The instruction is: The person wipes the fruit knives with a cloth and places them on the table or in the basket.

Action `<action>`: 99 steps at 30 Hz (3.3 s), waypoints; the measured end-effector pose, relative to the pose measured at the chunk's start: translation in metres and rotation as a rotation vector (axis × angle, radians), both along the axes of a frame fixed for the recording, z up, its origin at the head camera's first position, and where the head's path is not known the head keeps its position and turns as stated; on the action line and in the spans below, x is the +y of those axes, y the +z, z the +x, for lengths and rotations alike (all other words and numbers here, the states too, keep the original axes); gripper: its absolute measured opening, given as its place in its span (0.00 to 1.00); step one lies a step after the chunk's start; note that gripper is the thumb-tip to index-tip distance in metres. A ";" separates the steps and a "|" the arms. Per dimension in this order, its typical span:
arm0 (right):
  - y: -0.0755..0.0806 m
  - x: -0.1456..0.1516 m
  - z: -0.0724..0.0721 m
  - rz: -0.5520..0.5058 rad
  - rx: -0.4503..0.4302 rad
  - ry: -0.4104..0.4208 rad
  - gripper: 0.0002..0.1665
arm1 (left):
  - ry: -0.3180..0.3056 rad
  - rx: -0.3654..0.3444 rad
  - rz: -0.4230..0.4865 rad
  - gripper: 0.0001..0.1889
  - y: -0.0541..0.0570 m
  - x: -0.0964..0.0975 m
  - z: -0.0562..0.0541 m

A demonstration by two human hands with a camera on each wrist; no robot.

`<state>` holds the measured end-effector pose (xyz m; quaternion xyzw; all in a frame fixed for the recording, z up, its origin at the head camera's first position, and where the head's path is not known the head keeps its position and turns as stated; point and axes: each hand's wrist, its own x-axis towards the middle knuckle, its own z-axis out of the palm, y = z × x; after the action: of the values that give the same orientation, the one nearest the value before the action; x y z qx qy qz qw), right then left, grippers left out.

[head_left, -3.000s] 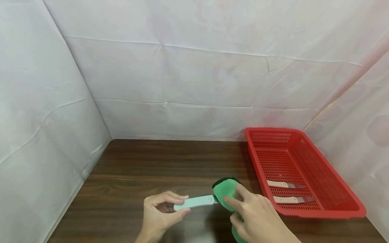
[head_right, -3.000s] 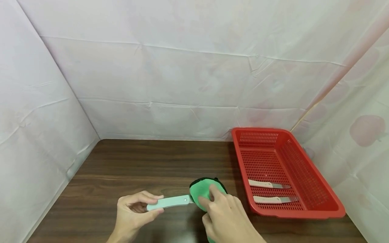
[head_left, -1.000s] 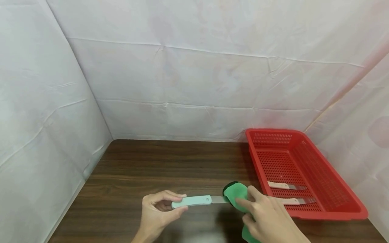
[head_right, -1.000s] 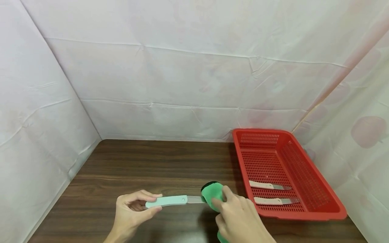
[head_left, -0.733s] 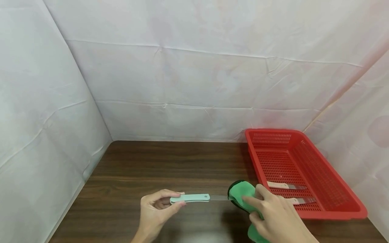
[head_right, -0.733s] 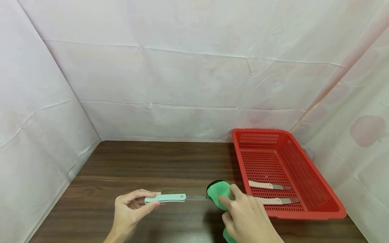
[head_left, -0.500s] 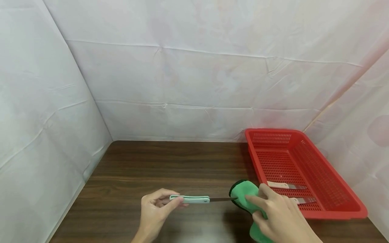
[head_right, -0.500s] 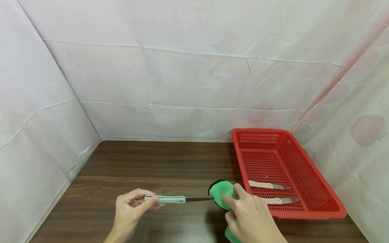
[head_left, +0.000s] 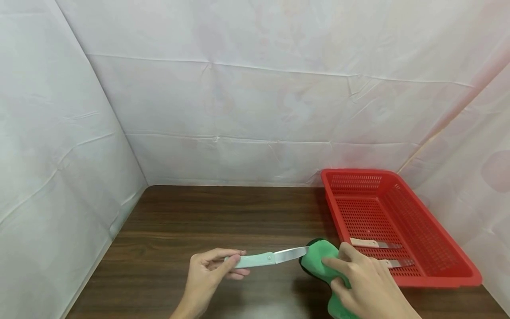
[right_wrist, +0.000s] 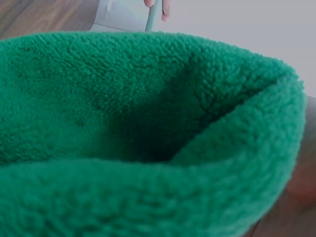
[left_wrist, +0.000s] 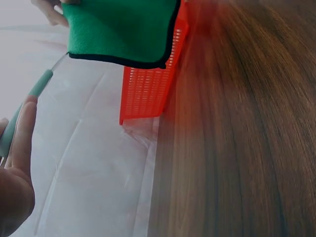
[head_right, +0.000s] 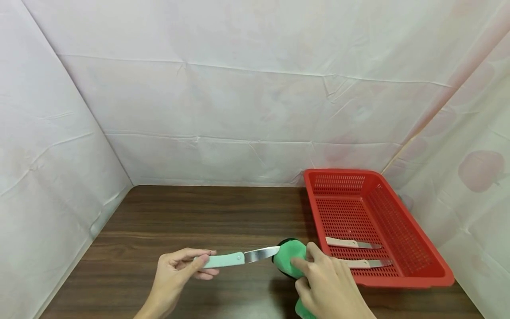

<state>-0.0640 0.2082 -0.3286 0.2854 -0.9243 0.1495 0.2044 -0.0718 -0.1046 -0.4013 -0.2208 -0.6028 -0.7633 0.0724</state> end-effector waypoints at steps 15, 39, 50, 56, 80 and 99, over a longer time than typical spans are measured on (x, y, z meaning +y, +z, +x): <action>0.011 -0.004 -0.004 -0.095 0.044 -0.158 0.20 | -0.064 -0.189 0.063 0.17 -0.006 0.000 0.000; -0.002 -0.053 -0.004 -0.006 0.146 0.227 0.19 | -0.053 0.060 0.107 0.13 0.000 0.016 0.000; -0.007 -0.037 -0.005 0.044 0.066 0.143 0.18 | -0.097 0.067 0.173 0.15 -0.002 0.009 0.003; -0.011 -0.027 -0.006 0.019 0.079 0.131 0.20 | -0.097 0.082 0.154 0.15 -0.001 0.006 0.004; 0.014 -0.035 -0.001 -0.062 0.175 0.137 0.21 | -0.047 0.132 0.011 0.14 0.002 0.007 0.001; -0.004 -0.040 -0.004 0.038 0.110 0.187 0.21 | -0.093 0.115 0.153 0.14 0.006 0.009 0.003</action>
<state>-0.0683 0.1680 -0.3330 0.3819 -0.8838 0.1343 0.2346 -0.0692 -0.0951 -0.3950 -0.2857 -0.5269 -0.7957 0.0880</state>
